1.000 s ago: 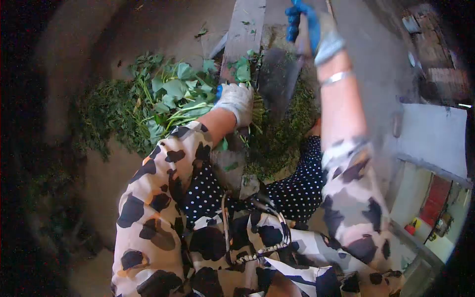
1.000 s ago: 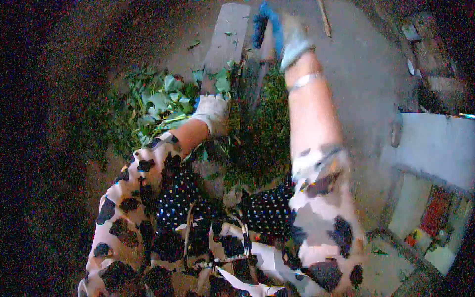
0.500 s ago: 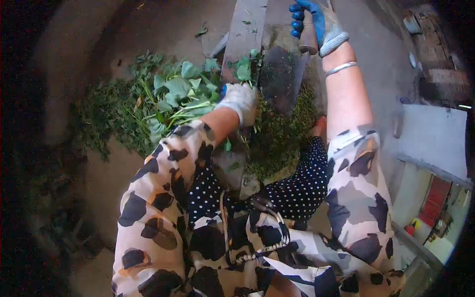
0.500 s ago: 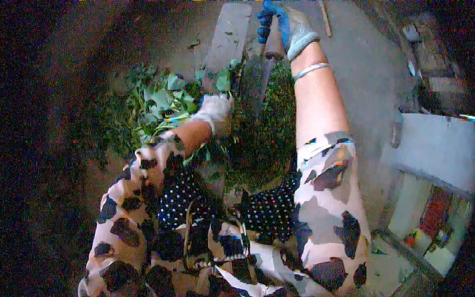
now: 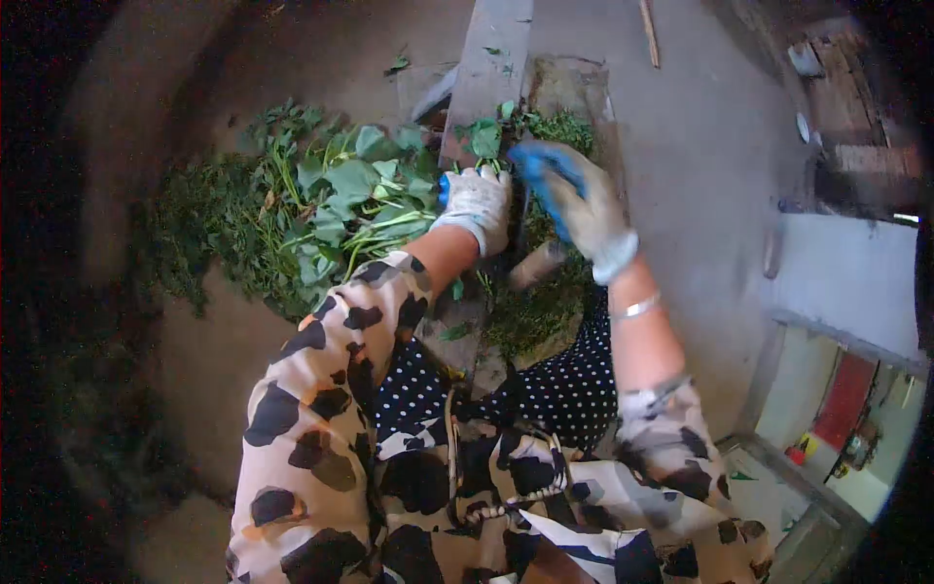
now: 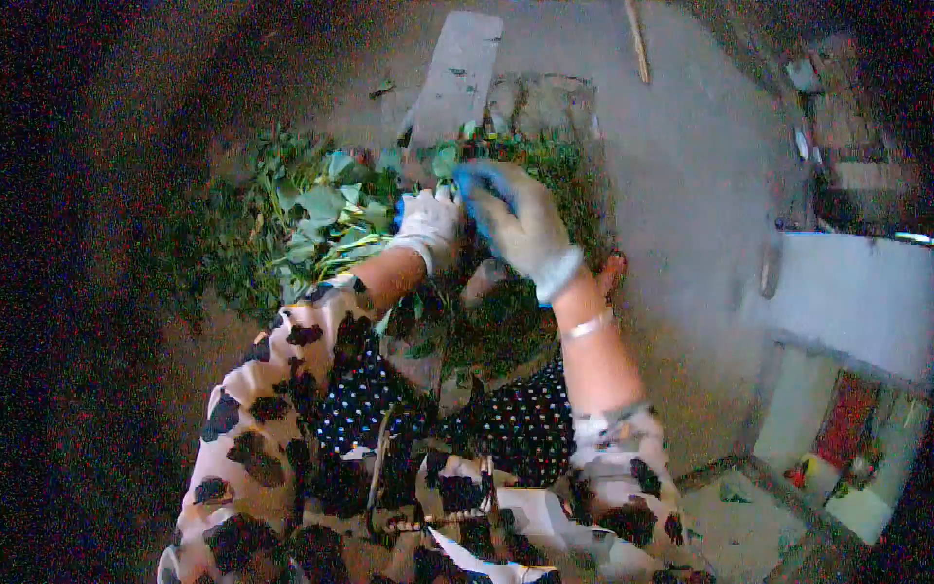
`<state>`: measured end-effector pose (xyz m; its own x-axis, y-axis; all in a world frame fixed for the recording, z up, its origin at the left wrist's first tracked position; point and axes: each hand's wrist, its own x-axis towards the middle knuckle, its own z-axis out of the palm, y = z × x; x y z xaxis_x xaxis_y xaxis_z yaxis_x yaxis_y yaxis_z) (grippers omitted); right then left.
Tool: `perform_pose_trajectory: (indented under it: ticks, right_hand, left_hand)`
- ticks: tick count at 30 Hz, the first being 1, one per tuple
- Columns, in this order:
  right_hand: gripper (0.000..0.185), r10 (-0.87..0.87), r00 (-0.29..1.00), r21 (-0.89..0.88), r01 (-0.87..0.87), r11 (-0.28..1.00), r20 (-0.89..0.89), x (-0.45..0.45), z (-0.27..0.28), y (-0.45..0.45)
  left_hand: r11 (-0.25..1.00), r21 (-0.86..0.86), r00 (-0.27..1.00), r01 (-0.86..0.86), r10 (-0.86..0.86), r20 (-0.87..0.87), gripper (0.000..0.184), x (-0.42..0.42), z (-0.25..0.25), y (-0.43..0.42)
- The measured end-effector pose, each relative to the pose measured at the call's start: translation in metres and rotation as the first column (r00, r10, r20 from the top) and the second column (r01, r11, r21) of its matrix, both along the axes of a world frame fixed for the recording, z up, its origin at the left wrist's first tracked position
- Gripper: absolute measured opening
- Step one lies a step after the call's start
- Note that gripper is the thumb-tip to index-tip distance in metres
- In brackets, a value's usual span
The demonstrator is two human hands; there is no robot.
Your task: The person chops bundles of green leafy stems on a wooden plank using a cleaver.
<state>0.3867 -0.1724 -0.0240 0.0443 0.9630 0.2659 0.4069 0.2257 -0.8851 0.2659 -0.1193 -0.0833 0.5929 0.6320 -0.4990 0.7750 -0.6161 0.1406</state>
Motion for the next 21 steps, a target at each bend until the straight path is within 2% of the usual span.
perform_pose_trajectory:
  ticks: [1, 2, 3, 4, 6, 7, 8, 10, 11, 12, 13, 14, 16, 17, 18, 19, 20, 21]
  right_hand:
    - [0.047, 0.186, 0.960, -0.243, -0.133, 0.961, 0.210, -0.002, 0.017, 0.018]
    - [0.047, 0.195, 0.958, -0.247, -0.141, 0.959, 0.209, -0.010, 0.010, 0.036]
    - [0.055, 0.310, 0.790, -0.360, -0.121, 0.925, 0.530, -0.019, -0.004, 0.054]
    - [0.062, 0.419, 0.493, -0.452, -0.056, 0.890, 0.763, -0.022, -0.010, 0.060]
    - [0.067, 0.536, 0.375, -0.552, -0.073, 0.830, 0.756, -0.029, -0.008, 0.064]
    - [0.065, 0.752, 0.392, -0.764, -0.165, 0.624, 0.530, -0.032, 0.008, 0.066]
    - [0.064, 0.821, 0.359, -0.838, -0.158, 0.523, 0.444, -0.032, -0.001, 0.063]
    - [0.063, 0.745, 0.600, -0.746, -0.343, 0.570, 0.293, -0.022, -0.010, 0.052]
    - [0.062, 0.740, 0.632, -0.741, -0.379, 0.555, 0.231, -0.020, 0.001, 0.050]
    - [0.062, 0.726, 0.670, -0.732, -0.417, 0.539, 0.153, -0.018, 0.010, 0.054]
    - [0.061, 0.713, 0.655, -0.644, -0.437, 0.628, 0.250, -0.011, -0.003, 0.058]
    - [0.060, 0.584, 0.730, -0.535, -0.353, 0.768, 0.356, -0.009, 0.009, 0.054]
    - [0.068, 0.527, 0.781, -0.641, -0.222, 0.734, 0.333, 0.008, 0.038, 0.062]
    - [0.068, 0.527, 0.780, -0.646, -0.215, 0.732, 0.338, 0.013, 0.035, 0.055]
    - [0.075, 0.553, 0.585, -0.615, -0.114, 0.781, 0.593, 0.016, 0.029, 0.043]
    - [0.082, 0.531, 0.329, -0.554, -0.029, 0.832, 0.781, 0.016, 0.025, 0.032]
    - [0.096, 0.653, 0.220, -0.682, 0.092, 0.725, 0.724, 0.000, 0.030, 0.029]
    - [0.098, 0.657, 0.177, -0.678, 0.109, 0.727, 0.732, -0.011, 0.018, 0.024]
  left_hand:
    - [0.995, 0.090, 0.998, 0.042, -0.046, 0.039, 0.063, 0.000, -0.017, -0.003]
    - [0.980, 0.177, 0.992, 0.088, -0.101, 0.070, 0.060, 0.000, -0.034, -0.005]
    - [0.969, 0.244, 0.985, 0.023, -0.064, 0.162, 0.055, -0.004, -0.007, -0.013]
    - [0.943, 0.327, 0.981, -0.061, -0.004, 0.193, 0.052, 0.001, -0.013, -0.025]
    - [0.975, 0.188, 0.966, -0.118, 0.069, 0.248, 0.046, -0.008, -0.001, -0.038]
    - [0.933, 0.329, 0.943, -0.147, 0.031, 0.331, 0.040, -0.008, -0.032, -0.051]
    - [0.935, 0.304, 0.881, -0.181, 0.018, 0.472, 0.038, -0.013, -0.030, -0.058]
    - [0.889, 0.457, 0.956, -0.027, -0.111, 0.272, 0.035, -0.027, -0.024, -0.068]
    - [0.885, 0.463, 0.955, -0.046, -0.097, 0.281, 0.035, -0.025, -0.009, -0.068]
    - [0.940, 0.340, 0.967, 0.010, -0.096, 0.237, 0.034, -0.022, 0.007, -0.055]
    - [0.977, 0.206, 0.976, 0.064, -0.104, 0.189, 0.034, -0.018, 0.016, -0.042]
    - [0.990, 0.129, 0.943, 0.059, -0.098, 0.318, 0.039, -0.013, 0.017, -0.028]
    - [0.990, 0.124, 0.982, 0.073, -0.093, 0.164, 0.050, -0.007, 0.022, -0.012]
    - [0.998, 0.035, 0.982, 0.061, -0.066, 0.180, 0.055, -0.003, 0.019, 0.000]
    - [0.998, -0.046, 0.981, 0.049, -0.039, 0.189, 0.061, 0.000, 0.016, 0.010]
    - [0.989, -0.132, 0.987, 0.074, -0.055, 0.148, 0.067, 0.001, 0.021, 0.018]
    - [0.982, -0.174, 0.984, 0.071, -0.040, 0.175, 0.069, 0.002, 0.010, 0.025]
    - [0.980, -0.196, 0.986, 0.044, -0.010, 0.169, 0.071, 0.000, 0.014, 0.025]
